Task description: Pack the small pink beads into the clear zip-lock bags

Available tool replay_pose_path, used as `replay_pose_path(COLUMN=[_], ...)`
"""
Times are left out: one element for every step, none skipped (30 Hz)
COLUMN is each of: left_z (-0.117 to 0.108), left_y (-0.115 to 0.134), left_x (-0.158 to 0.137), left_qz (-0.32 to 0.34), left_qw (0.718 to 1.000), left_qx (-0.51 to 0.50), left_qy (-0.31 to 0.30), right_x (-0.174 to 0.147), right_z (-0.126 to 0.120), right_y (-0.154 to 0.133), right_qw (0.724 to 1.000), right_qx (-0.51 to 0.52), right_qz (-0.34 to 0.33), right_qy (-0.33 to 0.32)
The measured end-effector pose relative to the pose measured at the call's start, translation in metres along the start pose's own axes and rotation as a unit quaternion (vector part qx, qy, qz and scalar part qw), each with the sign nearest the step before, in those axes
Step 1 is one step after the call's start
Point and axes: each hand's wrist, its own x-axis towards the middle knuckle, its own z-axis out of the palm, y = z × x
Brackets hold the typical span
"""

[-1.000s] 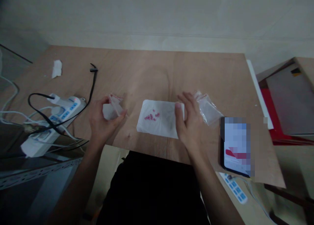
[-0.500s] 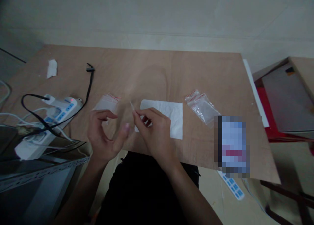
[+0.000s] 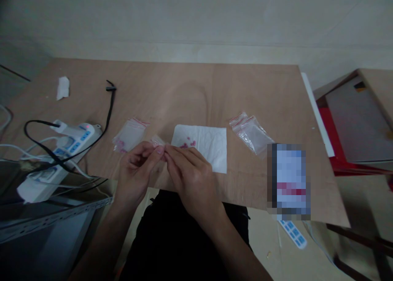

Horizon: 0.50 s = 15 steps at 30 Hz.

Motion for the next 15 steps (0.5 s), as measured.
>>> replay_pose_path(left_z=[0.0, 0.001, 0.002, 0.003, 0.003, 0.003, 0.003, 0.002, 0.002, 0.0, -0.001, -0.003, -0.004, -0.006, -0.007], left_y=[0.0, 0.001, 0.001, 0.001, 0.001, 0.0, -0.001, -0.001, -0.002, -0.001, -0.001, 0.001, 0.003, 0.005, 0.007], left_x=[-0.001, -0.001, -0.002, -0.003, -0.004, -0.005, -0.005, -0.006, -0.007, -0.008, -0.009, -0.009, -0.01, -0.011, -0.011], left_qz=[0.007, 0.017, 0.028, 0.039, 0.047, 0.054, 0.059, 0.064, 0.067, 0.069, 0.069, 0.067, 0.067, 0.067, 0.07], left_qw=[1.0, 1.0, 0.999, 0.998, 0.997, 0.995, 0.993, 0.99, 0.988, 0.985, 0.982, 0.978, 0.971, 0.963, 0.952], left_qx=[-0.001, 0.006, 0.02, 0.039, 0.061, 0.082, 0.101, 0.115, 0.125, 0.134, 0.145, 0.163, 0.191, 0.225, 0.261], left_qy=[-0.002, -0.003, -0.004, -0.005, -0.008, -0.014, -0.026, -0.043, -0.063, -0.083, -0.1, -0.113, -0.124, -0.134, -0.143], right_x=[-0.001, -0.001, -0.001, -0.002, -0.002, -0.002, -0.003, -0.003, -0.004, -0.004, -0.005, -0.005, -0.006, -0.006, -0.005], right_z=[0.0, -0.001, -0.001, -0.001, -0.002, -0.002, -0.002, -0.002, -0.002, -0.002, -0.003, -0.003, -0.004, -0.005, -0.007], right_y=[-0.002, -0.003, -0.004, -0.005, -0.005, -0.005, -0.005, -0.004, -0.004, -0.003, -0.002, -0.002, -0.001, 0.0, 0.0], right_qw=[1.0, 1.0, 0.999, 0.999, 0.999, 0.998, 0.998, 0.998, 0.998, 0.998, 0.997, 0.996, 0.995, 0.994, 0.993], right_qx=[0.011, 0.018, 0.022, 0.022, 0.019, 0.014, 0.01, 0.006, 0.003, 0.001, 0.0, 0.0, 0.0, -0.001, -0.003], right_qz=[0.01, 0.021, 0.03, 0.037, 0.04, 0.043, 0.047, 0.051, 0.058, 0.066, 0.075, 0.084, 0.094, 0.104, 0.111], right_qy=[0.0, -0.005, -0.012, -0.021, -0.028, -0.031, -0.029, -0.024, -0.016, -0.009, -0.001, 0.007, 0.016, 0.027, 0.037])
